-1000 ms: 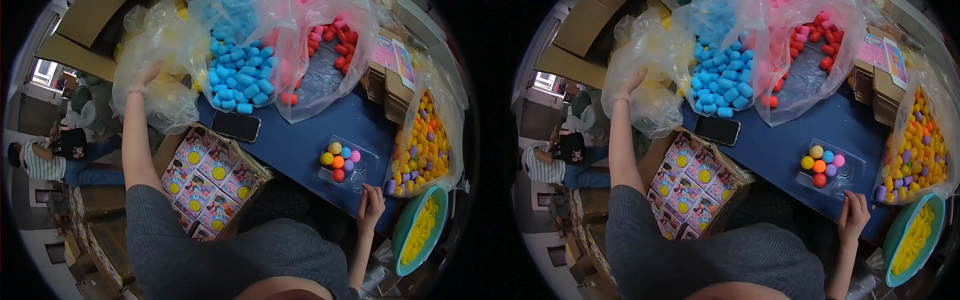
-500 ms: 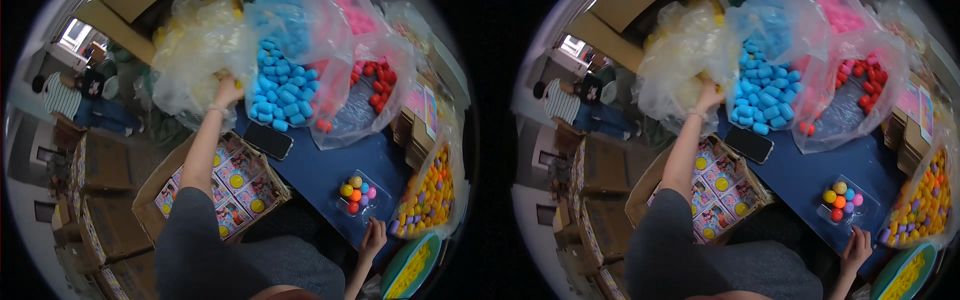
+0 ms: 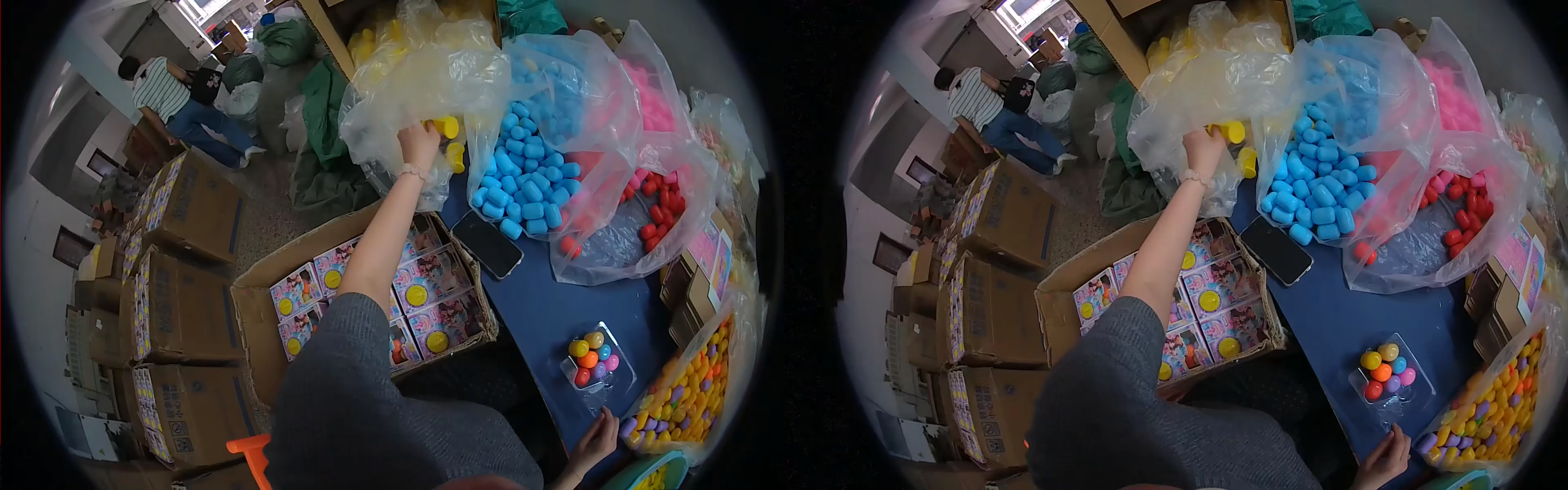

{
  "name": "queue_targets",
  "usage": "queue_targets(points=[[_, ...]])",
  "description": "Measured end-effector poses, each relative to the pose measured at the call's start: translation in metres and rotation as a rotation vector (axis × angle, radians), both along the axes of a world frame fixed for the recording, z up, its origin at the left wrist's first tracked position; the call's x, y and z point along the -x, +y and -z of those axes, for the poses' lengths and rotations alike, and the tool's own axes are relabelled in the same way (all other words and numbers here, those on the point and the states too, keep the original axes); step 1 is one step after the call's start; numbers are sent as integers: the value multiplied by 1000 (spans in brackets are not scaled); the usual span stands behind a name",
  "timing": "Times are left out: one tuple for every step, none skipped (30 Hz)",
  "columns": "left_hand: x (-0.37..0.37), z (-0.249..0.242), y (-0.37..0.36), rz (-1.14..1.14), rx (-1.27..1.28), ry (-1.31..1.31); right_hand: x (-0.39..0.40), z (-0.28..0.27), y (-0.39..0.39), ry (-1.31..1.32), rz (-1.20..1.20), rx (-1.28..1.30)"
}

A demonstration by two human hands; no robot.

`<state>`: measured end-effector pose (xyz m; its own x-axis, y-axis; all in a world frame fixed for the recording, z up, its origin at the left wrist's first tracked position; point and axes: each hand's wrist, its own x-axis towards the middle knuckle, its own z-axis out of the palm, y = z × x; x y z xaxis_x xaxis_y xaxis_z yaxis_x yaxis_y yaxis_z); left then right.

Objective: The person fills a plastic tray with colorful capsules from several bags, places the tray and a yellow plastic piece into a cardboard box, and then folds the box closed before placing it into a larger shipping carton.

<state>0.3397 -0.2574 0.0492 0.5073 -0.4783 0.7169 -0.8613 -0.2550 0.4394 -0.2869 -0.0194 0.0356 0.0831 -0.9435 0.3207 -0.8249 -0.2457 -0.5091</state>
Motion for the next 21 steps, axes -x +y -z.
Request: queue_targets(points=[[10,-12,12,-6,-4,0,0,-2,1,-3,6,4],[36,-37,32,169,148,528,0,-4,3,-6,15,7],[61,-51,51,344,297,1061,-3,-10,7,-3,25,1],[83,-47,70,549,181,1202,-6,-16,10,0,35,-6],[106,-42,89,761,57,1338,-26,-32,7,-117,-6,-3],[144,-41,106,938,69,1273,-46,-46,3,-233,-42,-4],[189,-40,122,1112,75,1210,-64,-51,-1,-350,-55,-11],[228,-41,138,1063,34,1193,-80,-53,-2,-460,-51,-21],[255,-46,155,1049,-31,914,-90,-59,1,-680,-81,-259],[279,-51,168,1054,-81,647,-116,-78,-4,-812,-144,-306],[296,-55,175,1147,-36,458,-125,-79,-7,-939,-233,-346],[310,-58,177,1242,41,273,-127,-78,-6,-961,-277,-355],[324,-58,175,1273,100,125,-129,-79,-8,-937,-263,-261],[336,-52,174,1287,140,146,-123,-81,-6,-901,-208,-227],[347,-46,172,1297,174,163,-115,-86,-4,-834,-174,-197],[356,-45,171,1342,143,176,-105,-91,-2,-772,-145,-178],[363,-43,170,1376,109,179,-94,-88,-1,-764,-132,-116],[371,-38,168,1422,57,139,-79,-87,4,-691,-36,-57],[375,-39,163,1469,55,162,-62,-85,6,-619,43,-2],[376,-44,156,1482,-4,151,-39,-81,6,-546,85,10],[374,-46,149,1485,-62,133,-18,-82,4,-486,157,-22]])
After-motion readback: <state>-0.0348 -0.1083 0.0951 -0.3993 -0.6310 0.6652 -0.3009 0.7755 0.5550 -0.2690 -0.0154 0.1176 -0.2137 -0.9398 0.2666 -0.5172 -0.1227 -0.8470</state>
